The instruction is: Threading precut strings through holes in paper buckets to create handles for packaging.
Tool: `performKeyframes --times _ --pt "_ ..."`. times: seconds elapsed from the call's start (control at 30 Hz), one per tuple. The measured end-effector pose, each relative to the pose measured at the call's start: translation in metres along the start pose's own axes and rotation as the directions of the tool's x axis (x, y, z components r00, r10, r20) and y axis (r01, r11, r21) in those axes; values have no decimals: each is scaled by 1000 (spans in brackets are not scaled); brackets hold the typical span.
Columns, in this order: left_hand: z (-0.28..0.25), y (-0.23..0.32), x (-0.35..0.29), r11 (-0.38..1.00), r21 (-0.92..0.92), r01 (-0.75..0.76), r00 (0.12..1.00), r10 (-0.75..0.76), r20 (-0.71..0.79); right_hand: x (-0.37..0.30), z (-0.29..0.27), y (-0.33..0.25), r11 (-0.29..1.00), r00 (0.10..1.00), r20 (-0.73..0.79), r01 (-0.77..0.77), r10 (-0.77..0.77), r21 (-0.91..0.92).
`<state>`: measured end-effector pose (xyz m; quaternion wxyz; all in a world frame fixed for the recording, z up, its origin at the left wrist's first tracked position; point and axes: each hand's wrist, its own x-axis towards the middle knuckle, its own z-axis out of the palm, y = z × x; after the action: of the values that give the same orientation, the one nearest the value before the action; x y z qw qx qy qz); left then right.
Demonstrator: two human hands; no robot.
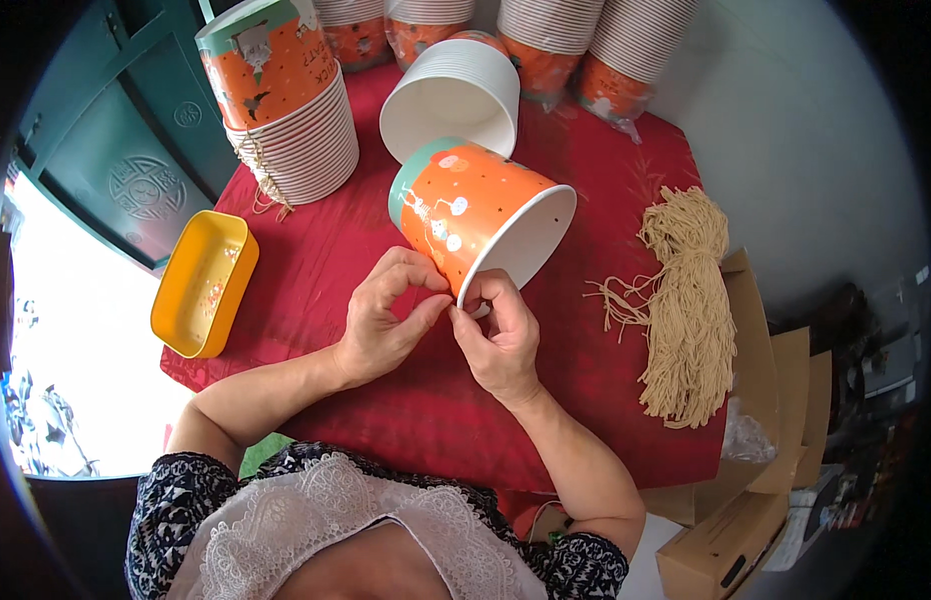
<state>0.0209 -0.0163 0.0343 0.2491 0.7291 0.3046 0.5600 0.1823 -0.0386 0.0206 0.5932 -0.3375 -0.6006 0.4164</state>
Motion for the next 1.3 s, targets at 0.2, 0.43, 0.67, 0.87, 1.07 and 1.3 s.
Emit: performKeyframes --times 0.2,0.43,0.67,0.87,1.07,1.3 --pt "2 -4 1 1000 24 14 1000 -14 1 0 0 7 995 999 -11 46 -47 -87" --pt "3 -5 0 999 19 28 1000 -28 -14 -2 1 12 976 995 -12 98 -102 -195" --pt "6 -4 -2 999 49 5 1000 -4 -27 -1 3 11 938 982 24 187 -188 -293" --pt "8 -4 -4 997 72 28 999 -26 -31 2 4 5 880 960 63 276 -273 -386" --pt "8 -1 -1 987 121 106 994 -104 -23 5 5 7 836 943 76 322 -323 -444" --pt "9 -1 3 983 57 177 984 -176 -18 6 2 10 802 940 66 321 -335 -504"
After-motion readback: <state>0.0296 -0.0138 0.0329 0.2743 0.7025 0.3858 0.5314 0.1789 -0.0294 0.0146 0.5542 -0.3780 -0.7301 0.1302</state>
